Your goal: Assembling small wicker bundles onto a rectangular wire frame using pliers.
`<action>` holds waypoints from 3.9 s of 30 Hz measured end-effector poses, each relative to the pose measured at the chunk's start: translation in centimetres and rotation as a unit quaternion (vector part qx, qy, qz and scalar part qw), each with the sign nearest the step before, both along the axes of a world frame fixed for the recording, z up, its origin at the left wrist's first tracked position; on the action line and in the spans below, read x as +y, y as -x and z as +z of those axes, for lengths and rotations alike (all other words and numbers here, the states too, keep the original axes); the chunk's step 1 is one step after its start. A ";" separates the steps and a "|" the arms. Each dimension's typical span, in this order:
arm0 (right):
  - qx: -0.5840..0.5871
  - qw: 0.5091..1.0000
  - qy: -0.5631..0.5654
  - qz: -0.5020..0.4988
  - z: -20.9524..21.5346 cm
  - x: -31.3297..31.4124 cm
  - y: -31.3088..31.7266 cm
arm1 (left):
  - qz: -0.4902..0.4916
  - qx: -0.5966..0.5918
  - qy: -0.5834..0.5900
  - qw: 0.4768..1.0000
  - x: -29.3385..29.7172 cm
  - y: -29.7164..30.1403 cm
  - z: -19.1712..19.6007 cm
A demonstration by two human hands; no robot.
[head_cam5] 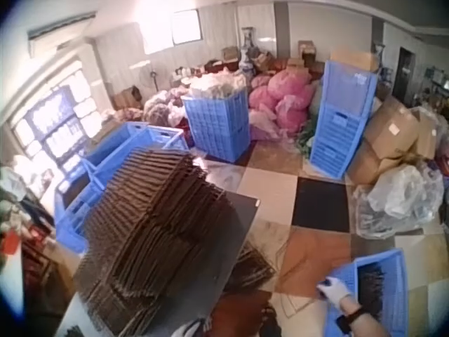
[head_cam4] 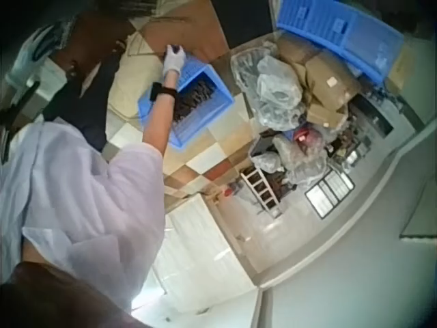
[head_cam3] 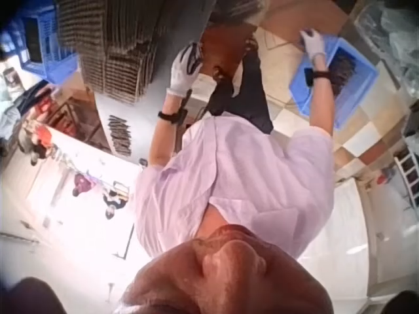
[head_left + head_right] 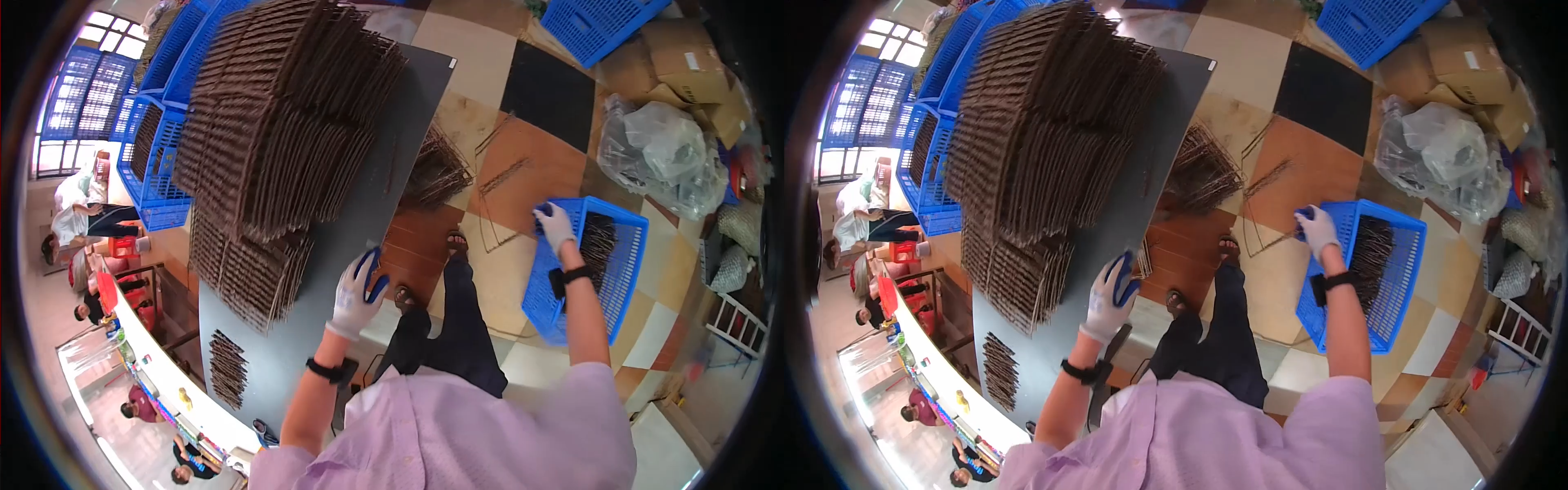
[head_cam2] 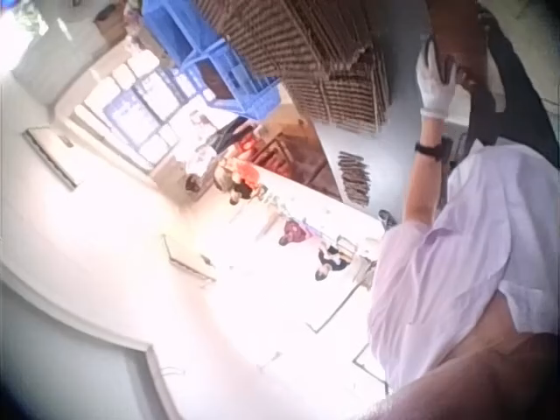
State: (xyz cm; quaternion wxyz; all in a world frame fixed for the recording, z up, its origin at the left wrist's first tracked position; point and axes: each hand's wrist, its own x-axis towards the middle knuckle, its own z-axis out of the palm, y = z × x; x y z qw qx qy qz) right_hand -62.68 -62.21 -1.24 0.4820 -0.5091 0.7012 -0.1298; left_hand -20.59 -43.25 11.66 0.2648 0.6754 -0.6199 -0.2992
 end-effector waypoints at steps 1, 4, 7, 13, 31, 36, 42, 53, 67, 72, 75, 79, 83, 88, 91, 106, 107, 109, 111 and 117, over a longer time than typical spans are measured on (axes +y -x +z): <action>0.118 0.989 0.068 0.050 -6.7 -1.1 1.3 | -0.011 -0.022 -0.018 1.000 0.1 0.1 -1.0; 0.053 0.997 -0.018 0.062 -11.6 -5.5 -7.8 | 0.026 -0.055 -0.089 0.994 2.7 -1.0 -2.4; -0.002 0.999 -0.035 0.011 -17.1 -8.5 -12.1 | 0.063 -0.048 -0.157 0.985 3.5 -1.0 -2.9; -0.234 0.945 -0.181 -0.141 -25.9 -11.9 -16.1 | 0.096 -0.094 -0.215 0.967 2.3 0.0 -4.2; 0.001 0.972 -0.156 0.175 -11.3 -0.9 -7.7 | 0.355 -0.276 0.156 0.880 4.7 -7.5 4.5; 0.069 0.923 0.072 0.373 4.5 0.4 -20.2 | 0.612 -0.279 0.098 0.733 11.3 -17.1 1.5; -0.159 0.787 0.314 0.507 15.3 9.8 -36.9 | 0.643 0.349 0.068 0.678 14.4 -23.8 -5.3; 0.235 0.796 0.247 0.500 17.4 16.2 -51.8 | 0.589 0.358 0.070 0.721 14.1 -23.5 -9.6; 0.028 0.879 0.210 0.427 17.5 15.6 -51.6 | 0.509 0.559 0.143 0.639 14.9 -22.7 -5.1; -0.148 0.826 0.326 0.435 18.6 19.1 -51.1 | 0.502 0.570 0.198 0.620 18.7 -23.7 -4.6; -0.245 0.778 0.364 0.450 17.6 20.2 -50.2 | 0.488 0.598 0.237 0.590 22.5 -23.9 -4.6; -0.328 0.734 0.360 0.473 16.1 23.3 -48.8 | 0.617 0.385 0.248 0.639 25.3 -21.7 -0.1; -0.395 0.687 0.328 0.515 16.6 26.9 -48.4 | 0.702 0.280 0.283 0.591 29.7 -18.8 0.7; -0.386 0.713 0.030 0.585 15.3 28.3 -50.1 | 0.763 0.175 0.312 0.539 35.6 -17.3 2.4; -0.464 0.697 -0.324 0.440 13.7 28.1 -52.9 | 0.760 0.131 0.282 0.570 40.1 -17.4 1.0; -0.101 0.708 -0.366 0.595 0.5 24.0 -66.9 | 0.528 -0.041 -0.084 0.844 46.5 -28.1 -4.4; -0.101 0.674 -0.307 0.664 -2.4 22.8 -66.4 | 0.497 -0.046 -0.093 0.862 45.9 -28.8 -4.6; -0.079 0.697 -0.375 0.606 1.4 27.6 -67.0 | 0.511 -0.035 -0.134 0.848 47.4 -28.2 -6.2; -0.059 0.735 -0.414 0.534 3.5 28.3 -66.6 | 0.480 -0.041 -0.126 0.867 46.7 -28.2 -7.4; -0.047 0.740 -0.410 0.531 3.4 28.8 -65.4 | 0.449 -0.040 -0.168 0.877 46.1 -27.5 -8.3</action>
